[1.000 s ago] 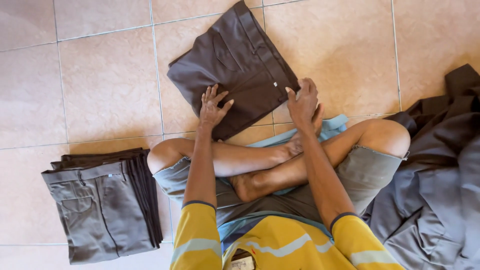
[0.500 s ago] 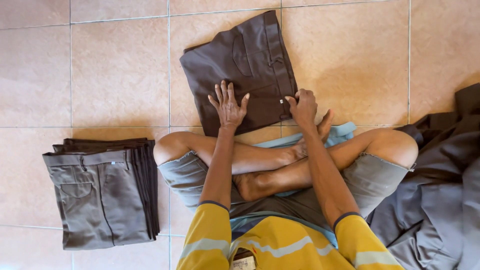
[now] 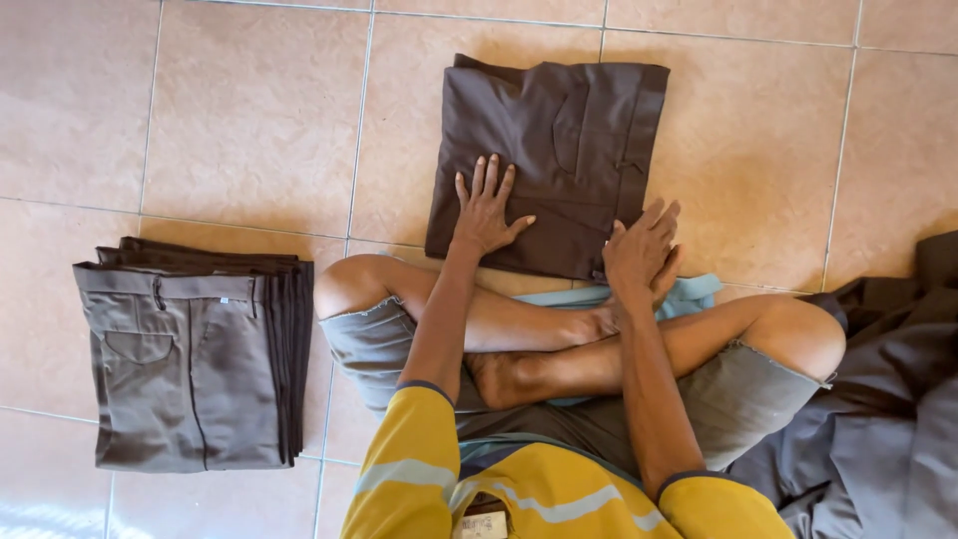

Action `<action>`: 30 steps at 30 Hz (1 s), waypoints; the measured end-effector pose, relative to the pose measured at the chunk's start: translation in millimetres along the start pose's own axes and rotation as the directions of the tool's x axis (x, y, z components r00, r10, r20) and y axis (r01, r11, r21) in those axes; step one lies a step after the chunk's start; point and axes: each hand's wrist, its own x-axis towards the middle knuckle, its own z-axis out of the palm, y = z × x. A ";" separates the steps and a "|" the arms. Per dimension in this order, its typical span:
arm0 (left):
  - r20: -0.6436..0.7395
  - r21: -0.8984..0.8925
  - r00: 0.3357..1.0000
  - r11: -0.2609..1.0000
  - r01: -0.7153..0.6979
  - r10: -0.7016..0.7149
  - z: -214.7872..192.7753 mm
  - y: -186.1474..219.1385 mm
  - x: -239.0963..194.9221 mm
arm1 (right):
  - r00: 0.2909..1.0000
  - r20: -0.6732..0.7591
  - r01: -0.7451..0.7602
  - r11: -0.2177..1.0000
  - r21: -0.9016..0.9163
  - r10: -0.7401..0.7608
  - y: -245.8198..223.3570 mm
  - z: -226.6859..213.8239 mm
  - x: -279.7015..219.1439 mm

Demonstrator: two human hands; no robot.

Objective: The person sits cross-legged on a tiled floor and folds dark trousers by hand. They unfold each pair, align the legs, fold the garment in half lengthwise, then fold it into a compact rectangle, placing the finished piece onto a growing stack.

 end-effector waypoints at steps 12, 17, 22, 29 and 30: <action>-0.089 -0.079 0.974 0.977 0.200 -0.207 1.2 -12.4 20.6 | 0.958 0.168 0.236 0.972 0.001 -0.233 10.4 69.2 22.1; -0.092 -0.066 0.978 0.981 0.180 -0.186 3.7 -16.4 24.2 | 0.944 0.230 0.233 0.972 0.035 -0.235 11.9 66.0 28.7; -0.087 -0.066 0.971 0.973 0.219 -0.225 -21.3 -13.4 3.6 | 0.947 0.171 0.271 0.962 0.024 -0.271 19.2 76.2 27.5; 0.014 -0.209 0.912 0.890 0.405 -0.411 8.5 -58.5 -2.3 | 0.965 0.117 0.223 0.968 0.112 -0.236 23.9 61.2 22.9; -0.012 -0.290 0.883 0.847 0.445 -0.469 16.8 -60.8 2.6 | 0.978 0.076 0.177 0.964 0.197 -0.195 27.6 54.3 23.4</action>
